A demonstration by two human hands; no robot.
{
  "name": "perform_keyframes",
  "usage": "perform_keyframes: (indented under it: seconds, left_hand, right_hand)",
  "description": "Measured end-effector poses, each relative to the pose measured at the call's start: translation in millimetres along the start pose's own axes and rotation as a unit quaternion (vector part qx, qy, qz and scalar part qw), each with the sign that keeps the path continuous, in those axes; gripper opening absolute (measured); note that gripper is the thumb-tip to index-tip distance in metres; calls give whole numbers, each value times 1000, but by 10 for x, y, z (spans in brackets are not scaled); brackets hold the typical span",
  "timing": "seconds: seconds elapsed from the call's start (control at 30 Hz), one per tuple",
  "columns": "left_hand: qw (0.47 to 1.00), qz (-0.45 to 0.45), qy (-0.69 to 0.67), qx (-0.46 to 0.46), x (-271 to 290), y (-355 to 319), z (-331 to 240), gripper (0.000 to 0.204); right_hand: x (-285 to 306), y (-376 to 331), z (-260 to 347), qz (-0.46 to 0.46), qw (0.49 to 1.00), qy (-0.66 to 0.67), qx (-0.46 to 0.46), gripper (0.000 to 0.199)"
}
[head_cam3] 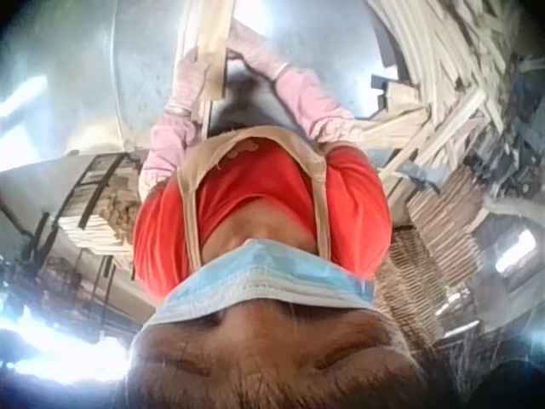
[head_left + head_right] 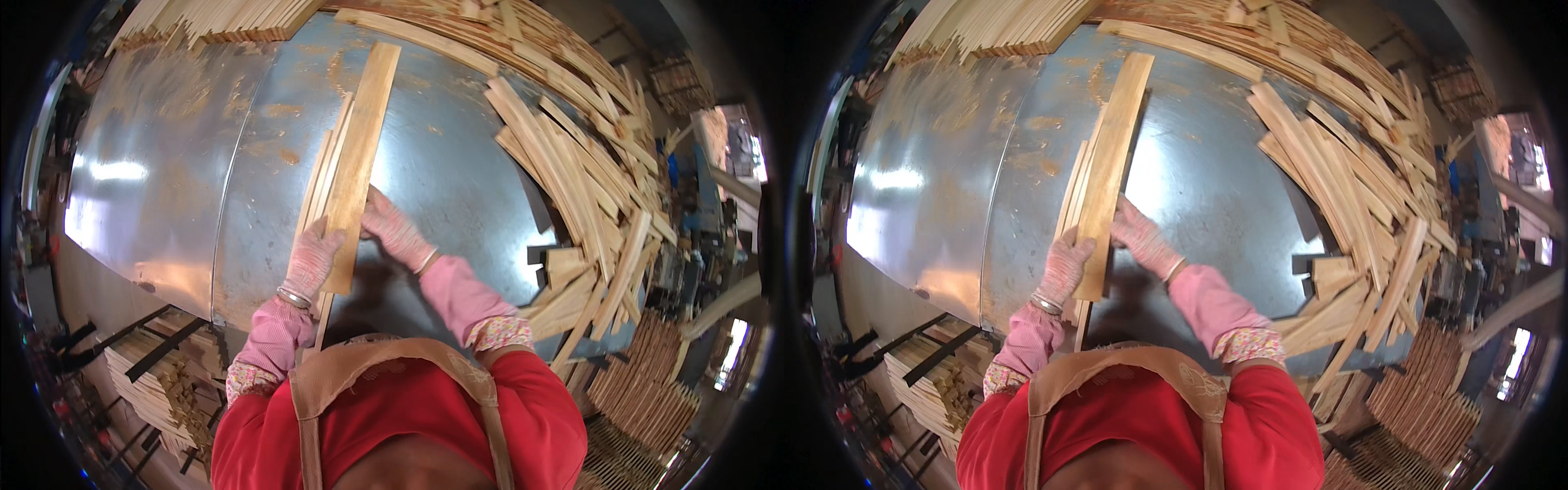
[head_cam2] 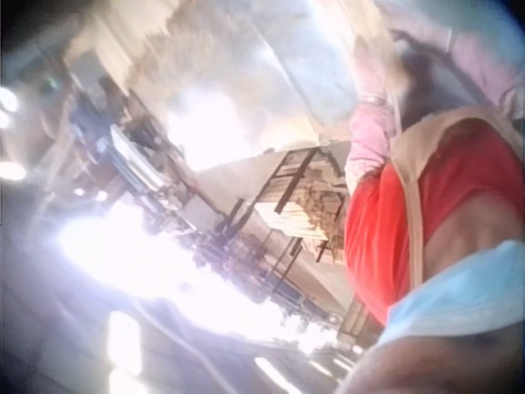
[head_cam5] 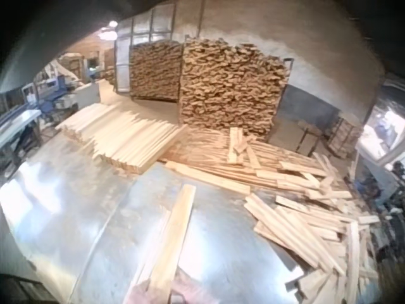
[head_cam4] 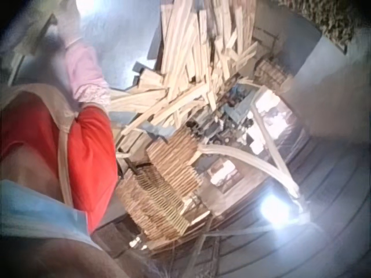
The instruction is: The person picks up thin wooden planks from a pile on a metal table and stacks them neatly. They repeatedly gather planks, align them, and place them into a growing stack, occasionally adjusting the pile to maintain order.
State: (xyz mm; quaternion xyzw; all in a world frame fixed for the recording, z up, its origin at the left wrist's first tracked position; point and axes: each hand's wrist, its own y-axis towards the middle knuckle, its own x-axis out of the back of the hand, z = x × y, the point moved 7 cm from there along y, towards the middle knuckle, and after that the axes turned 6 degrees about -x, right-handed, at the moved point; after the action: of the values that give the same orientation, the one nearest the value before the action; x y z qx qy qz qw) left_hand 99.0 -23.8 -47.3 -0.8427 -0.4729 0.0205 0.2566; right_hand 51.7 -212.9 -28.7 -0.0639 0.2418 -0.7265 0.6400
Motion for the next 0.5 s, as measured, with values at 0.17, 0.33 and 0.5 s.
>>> perform_keyframes:
  seconds: [0.17,0.33,0.5]
  left_hand:
    - [977,-21,-211,2,713,547,-29,55]
    - [992,-107,15,60,1700,823,182,47]
    - [803,-222,540,-120,1637,-7,372,63]
  right_hand:
    - [1584,1525,669,-198,900,-381,76,58]
    - [2932,2976,1815,-343,624,-698,72,80]
    - [3431,3652,1768,-296,626,-721,-35,87]
